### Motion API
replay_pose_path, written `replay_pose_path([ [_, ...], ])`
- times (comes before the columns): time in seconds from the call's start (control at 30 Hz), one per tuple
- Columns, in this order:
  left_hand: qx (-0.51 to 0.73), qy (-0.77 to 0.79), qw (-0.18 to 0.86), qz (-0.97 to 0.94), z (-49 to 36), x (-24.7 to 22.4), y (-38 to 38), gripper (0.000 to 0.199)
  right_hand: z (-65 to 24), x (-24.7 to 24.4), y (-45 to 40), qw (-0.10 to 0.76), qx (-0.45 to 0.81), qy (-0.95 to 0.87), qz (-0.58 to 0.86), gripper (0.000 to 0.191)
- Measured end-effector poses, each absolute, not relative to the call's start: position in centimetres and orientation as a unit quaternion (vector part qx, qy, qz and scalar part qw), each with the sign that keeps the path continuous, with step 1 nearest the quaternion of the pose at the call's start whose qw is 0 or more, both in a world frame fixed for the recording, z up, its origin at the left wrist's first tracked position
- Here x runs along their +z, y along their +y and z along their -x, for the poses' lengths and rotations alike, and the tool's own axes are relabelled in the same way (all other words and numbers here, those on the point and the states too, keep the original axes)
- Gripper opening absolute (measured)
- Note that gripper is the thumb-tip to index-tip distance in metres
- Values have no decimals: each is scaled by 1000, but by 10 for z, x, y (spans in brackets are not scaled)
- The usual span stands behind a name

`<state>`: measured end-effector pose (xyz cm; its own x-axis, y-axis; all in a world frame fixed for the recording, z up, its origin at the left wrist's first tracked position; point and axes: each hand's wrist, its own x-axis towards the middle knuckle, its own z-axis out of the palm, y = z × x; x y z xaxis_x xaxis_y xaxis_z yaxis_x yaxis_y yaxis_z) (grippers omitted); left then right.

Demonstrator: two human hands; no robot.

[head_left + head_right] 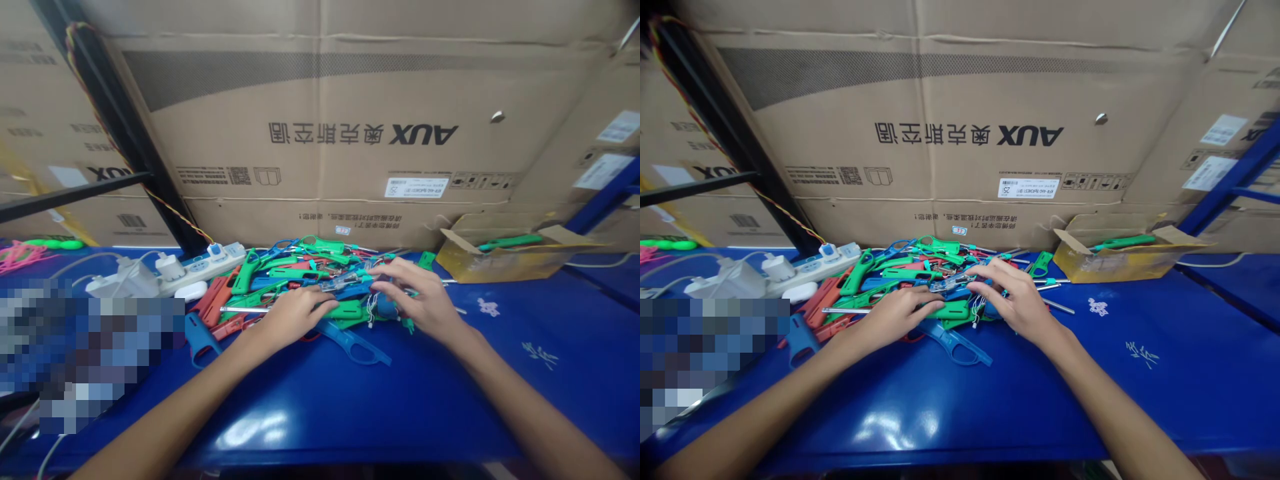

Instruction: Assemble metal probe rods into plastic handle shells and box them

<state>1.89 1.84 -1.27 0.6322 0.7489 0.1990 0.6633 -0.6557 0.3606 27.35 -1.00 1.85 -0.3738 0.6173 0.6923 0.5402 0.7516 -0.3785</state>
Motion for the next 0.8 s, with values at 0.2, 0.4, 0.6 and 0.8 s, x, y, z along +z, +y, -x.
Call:
replay_pose_path([
  [0.2, 166, 393, 126, -896, -19, -13, 19, 38, -273, 13, -12, 406, 28, -845, 348, 48],
  [0.4, 167, 393, 125, -896, -19, -13, 19, 38, -271, 10, -11, 420, 85, -827, 364, 45],
  [0.6, 164, 399, 120, -894, -19, -14, 19, 37, -269, 13, -12, 417, 46, -831, 366, 41],
  [0.8, 161, 401, 120, -894, -19, -13, 18, 37, -268, 11, -13, 419, 115, -828, 354, 47],
])
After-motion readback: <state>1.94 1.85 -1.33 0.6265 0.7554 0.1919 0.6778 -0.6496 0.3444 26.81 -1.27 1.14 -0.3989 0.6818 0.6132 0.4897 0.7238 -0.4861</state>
